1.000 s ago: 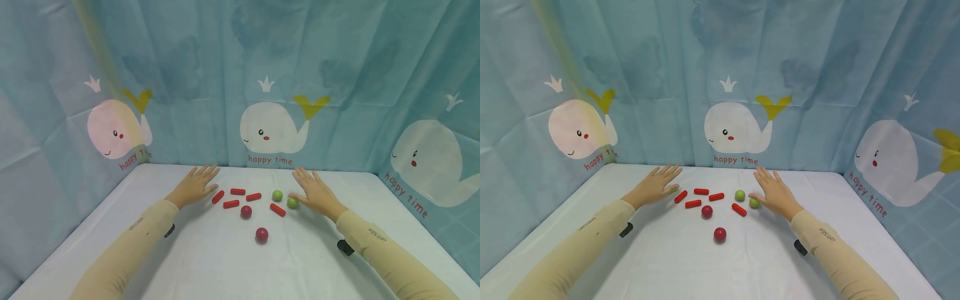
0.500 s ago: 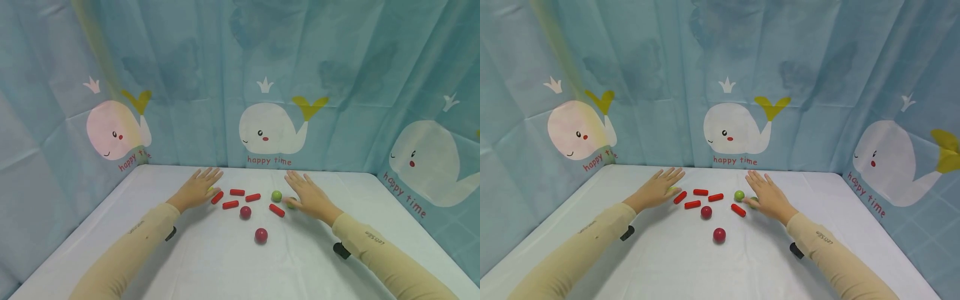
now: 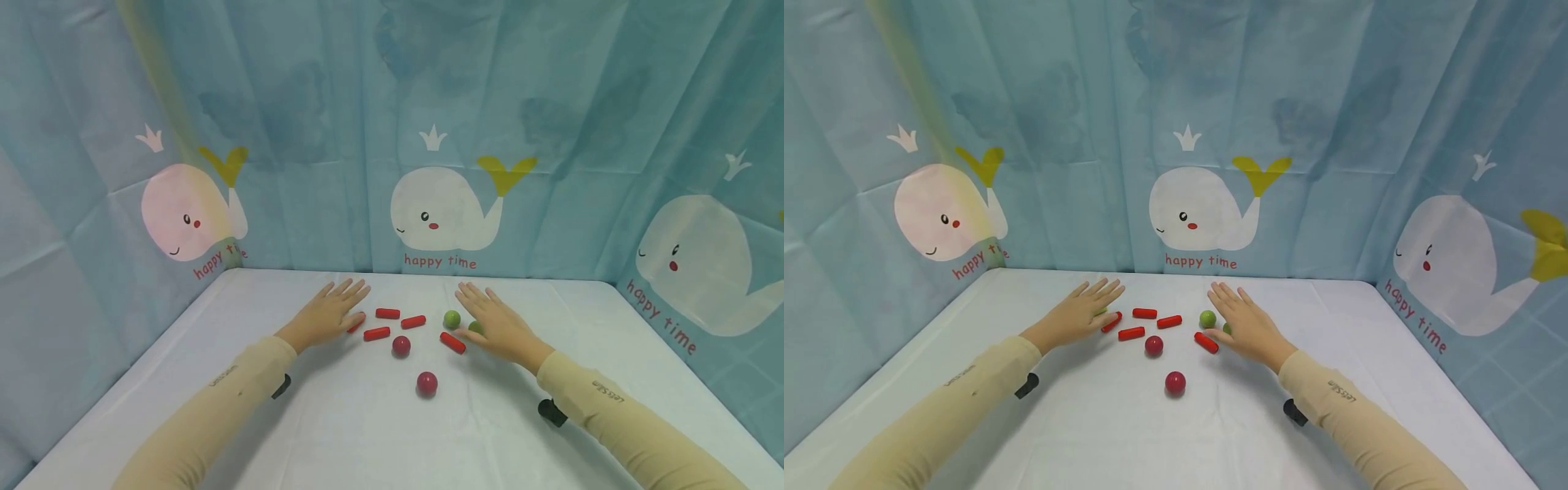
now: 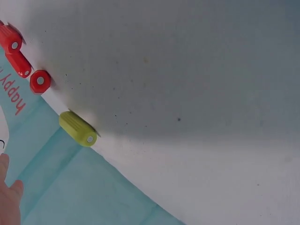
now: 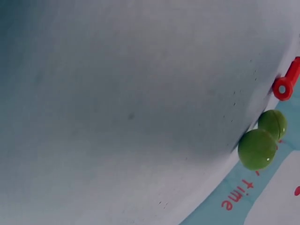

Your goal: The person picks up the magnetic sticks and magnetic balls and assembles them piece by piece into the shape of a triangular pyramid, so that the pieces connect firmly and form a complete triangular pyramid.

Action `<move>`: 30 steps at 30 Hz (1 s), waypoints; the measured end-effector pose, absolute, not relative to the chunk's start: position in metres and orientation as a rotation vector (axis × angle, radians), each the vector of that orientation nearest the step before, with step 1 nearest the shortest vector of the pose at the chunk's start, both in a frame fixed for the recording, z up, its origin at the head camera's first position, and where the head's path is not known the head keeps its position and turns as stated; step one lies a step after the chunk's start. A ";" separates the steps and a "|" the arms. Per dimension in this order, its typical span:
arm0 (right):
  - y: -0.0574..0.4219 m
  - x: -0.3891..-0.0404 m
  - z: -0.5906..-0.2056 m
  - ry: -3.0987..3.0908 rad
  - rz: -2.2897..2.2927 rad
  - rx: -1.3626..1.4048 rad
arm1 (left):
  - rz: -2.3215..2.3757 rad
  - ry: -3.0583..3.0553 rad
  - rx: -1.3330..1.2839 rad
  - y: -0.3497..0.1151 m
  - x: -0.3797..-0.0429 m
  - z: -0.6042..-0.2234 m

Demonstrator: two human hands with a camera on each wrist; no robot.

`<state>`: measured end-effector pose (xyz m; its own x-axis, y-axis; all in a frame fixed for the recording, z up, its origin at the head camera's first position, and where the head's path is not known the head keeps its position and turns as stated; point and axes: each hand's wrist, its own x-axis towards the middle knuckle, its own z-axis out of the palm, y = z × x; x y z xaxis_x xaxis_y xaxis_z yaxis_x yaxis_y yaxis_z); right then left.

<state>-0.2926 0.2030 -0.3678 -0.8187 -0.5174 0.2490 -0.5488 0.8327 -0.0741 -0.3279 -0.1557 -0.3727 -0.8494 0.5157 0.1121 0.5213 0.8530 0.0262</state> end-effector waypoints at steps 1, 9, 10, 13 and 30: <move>0.202 -0.292 -0.368 -2.795 0.210 0.826 | -0.088 -2.925 -0.825 -0.155 -0.328 -0.373; 0.196 -0.289 -0.369 -2.773 0.219 0.862 | -0.097 -2.907 -0.858 -0.153 -0.325 -0.376; 0.195 -0.289 -0.370 -2.773 0.221 0.868 | -0.101 -2.907 -0.862 -0.152 -0.325 -0.376; 0.191 -0.288 -0.370 -2.784 0.249 0.871 | -0.129 -2.914 -0.871 -0.150 -0.323 -0.377; 0.169 -0.281 -0.368 -2.844 0.484 0.829 | -0.353 -3.015 -0.828 -0.140 -0.317 -0.379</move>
<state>-0.2808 0.1689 -0.3680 -0.8385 -0.4982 0.2206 -0.5432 0.7964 -0.2659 -0.3167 -0.1403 -0.3788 -0.8615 0.5048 0.0544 0.5037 0.8363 0.2165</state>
